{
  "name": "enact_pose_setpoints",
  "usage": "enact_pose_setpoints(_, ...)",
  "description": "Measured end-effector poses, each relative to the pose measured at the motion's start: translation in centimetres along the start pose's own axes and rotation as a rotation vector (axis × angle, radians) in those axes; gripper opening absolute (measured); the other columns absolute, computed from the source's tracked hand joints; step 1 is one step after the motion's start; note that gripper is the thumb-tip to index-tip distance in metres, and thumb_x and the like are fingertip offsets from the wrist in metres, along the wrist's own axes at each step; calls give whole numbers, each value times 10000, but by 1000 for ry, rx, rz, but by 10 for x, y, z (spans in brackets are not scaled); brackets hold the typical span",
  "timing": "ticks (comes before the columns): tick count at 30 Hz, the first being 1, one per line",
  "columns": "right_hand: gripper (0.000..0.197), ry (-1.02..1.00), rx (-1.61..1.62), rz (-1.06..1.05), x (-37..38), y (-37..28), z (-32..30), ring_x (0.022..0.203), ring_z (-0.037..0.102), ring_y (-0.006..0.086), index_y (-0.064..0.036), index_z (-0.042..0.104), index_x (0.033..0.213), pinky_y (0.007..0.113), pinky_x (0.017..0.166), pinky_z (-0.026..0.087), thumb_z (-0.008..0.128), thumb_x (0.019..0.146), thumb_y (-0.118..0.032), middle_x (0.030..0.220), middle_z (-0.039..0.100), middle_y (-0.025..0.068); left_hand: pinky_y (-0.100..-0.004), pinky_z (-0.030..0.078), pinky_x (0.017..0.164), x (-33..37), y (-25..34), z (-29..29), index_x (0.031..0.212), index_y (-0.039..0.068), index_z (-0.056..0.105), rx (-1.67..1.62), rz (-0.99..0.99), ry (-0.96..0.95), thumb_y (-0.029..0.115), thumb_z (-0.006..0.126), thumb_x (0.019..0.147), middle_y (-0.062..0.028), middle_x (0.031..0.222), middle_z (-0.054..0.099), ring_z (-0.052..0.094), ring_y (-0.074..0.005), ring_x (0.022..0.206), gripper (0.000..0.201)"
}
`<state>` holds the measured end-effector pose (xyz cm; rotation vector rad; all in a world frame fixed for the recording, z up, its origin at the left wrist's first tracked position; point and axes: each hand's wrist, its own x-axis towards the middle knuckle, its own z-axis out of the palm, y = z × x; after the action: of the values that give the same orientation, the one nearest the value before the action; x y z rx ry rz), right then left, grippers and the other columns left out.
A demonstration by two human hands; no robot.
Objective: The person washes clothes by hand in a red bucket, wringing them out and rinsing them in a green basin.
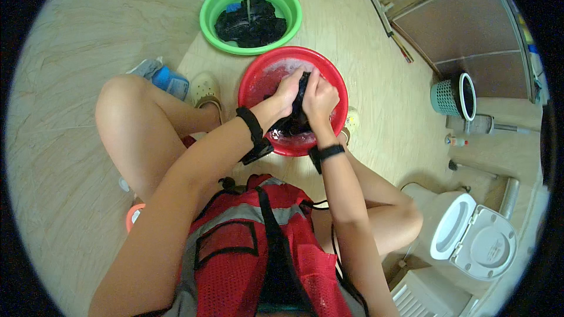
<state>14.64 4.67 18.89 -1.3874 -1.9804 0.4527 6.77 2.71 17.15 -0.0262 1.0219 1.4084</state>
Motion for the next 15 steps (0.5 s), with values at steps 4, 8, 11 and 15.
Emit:
enact_pose_setpoints(4, 470, -27, 156, -236, -28, -48, 18, 425, 517, 378, -5, 585, 544, 458, 438, 395, 453, 901, -281, 493, 512, 217, -339, 457, 660, 26, 22, -49, 914, 52, 613, 242, -124, -1, 359, 484, 898, -38, 795, 608, 561, -180, 700, 334)
enact_pose_setpoints(8, 494, -82, -263, 191, 29, 29, 7, 574, 603, 384, -7, 646, 625, 477, 552, 468, 441, 879, -377, 611, 587, 230, -311, 470, 689, -5, 4, -11, 938, 23, 630, -16, -128, -158, 379, 493, 898, -42, 819, 641, 600, -165, 699, 383)
enact_pose_setpoints(11, 563, -231, -169, 241, 31, 55, 6, 677, 605, 417, 48, 637, 721, 487, 644, 470, 420, 886, -445, 699, 594, 260, -343, 476, 694, 14, 11, -48, 938, 19, 650, 633, 160, -91, 396, 513, 887, -109, 856, 659, 624, -206, 740, 404)
enact_pose_setpoints(15, 559, -299, -237, 50, -4, 79, 0, 735, 606, 403, -9, 547, 1098, 497, 661, 461, 488, 840, -501, 780, 609, 245, -385, 442, 810, 22, -4, -85, 1122, 59, 553, 1260, 538, -125, 314, 626, 801, -182, 957, 606, 576, -350, 893, 416)
